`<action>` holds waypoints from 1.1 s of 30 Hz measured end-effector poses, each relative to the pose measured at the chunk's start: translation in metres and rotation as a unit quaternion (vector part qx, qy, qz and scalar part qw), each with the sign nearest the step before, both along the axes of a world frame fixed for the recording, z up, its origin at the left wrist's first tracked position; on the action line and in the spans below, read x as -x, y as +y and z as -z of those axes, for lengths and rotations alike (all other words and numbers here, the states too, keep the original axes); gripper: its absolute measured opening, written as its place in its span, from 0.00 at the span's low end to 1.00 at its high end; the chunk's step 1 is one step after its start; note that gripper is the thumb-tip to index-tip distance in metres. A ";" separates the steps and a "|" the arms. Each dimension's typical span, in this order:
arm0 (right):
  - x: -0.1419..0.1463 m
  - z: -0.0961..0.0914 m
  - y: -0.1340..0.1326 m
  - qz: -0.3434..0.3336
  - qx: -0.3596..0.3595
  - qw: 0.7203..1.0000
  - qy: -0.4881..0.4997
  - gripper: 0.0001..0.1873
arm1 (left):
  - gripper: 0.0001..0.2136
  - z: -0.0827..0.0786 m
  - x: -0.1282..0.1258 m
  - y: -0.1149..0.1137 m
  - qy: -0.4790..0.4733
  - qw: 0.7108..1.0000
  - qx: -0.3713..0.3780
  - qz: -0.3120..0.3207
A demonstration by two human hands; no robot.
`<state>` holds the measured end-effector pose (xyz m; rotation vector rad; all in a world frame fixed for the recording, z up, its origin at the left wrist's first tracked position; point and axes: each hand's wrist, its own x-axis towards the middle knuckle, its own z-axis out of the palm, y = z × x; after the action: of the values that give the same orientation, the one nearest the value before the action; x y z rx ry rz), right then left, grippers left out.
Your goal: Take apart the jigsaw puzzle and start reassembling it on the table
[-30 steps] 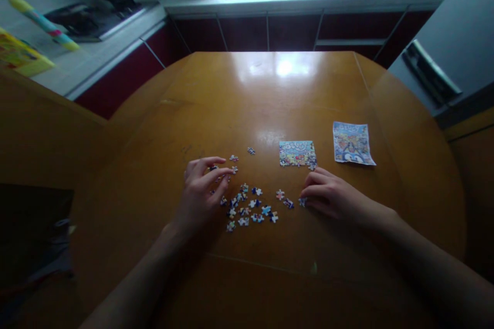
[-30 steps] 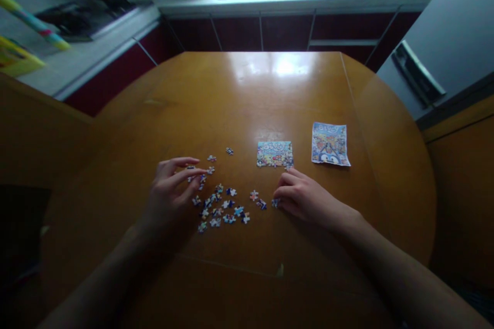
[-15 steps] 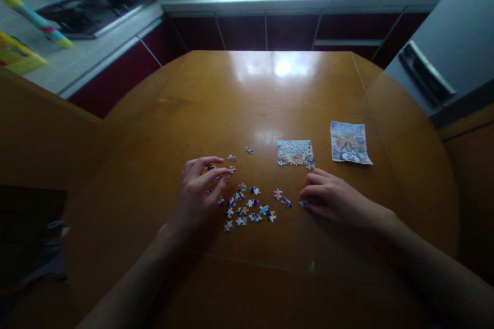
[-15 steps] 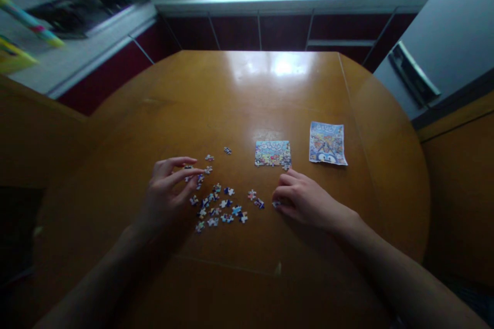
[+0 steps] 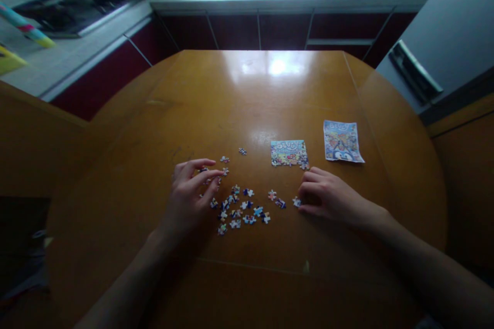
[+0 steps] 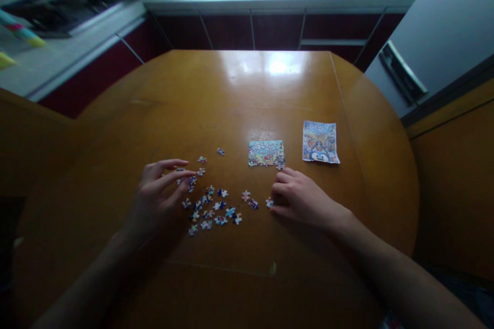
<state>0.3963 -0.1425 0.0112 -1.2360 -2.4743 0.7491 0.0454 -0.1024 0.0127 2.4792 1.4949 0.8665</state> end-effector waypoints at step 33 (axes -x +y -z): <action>-0.003 -0.003 0.000 -0.006 0.006 1.000 0.005 0.07 | 0.06 0.000 0.000 0.001 0.003 1.000 0.004 0.008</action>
<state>0.3993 -0.1421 0.0139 -1.2210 -2.4750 0.7710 0.0453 -0.1017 0.0122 2.4860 1.4760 0.8490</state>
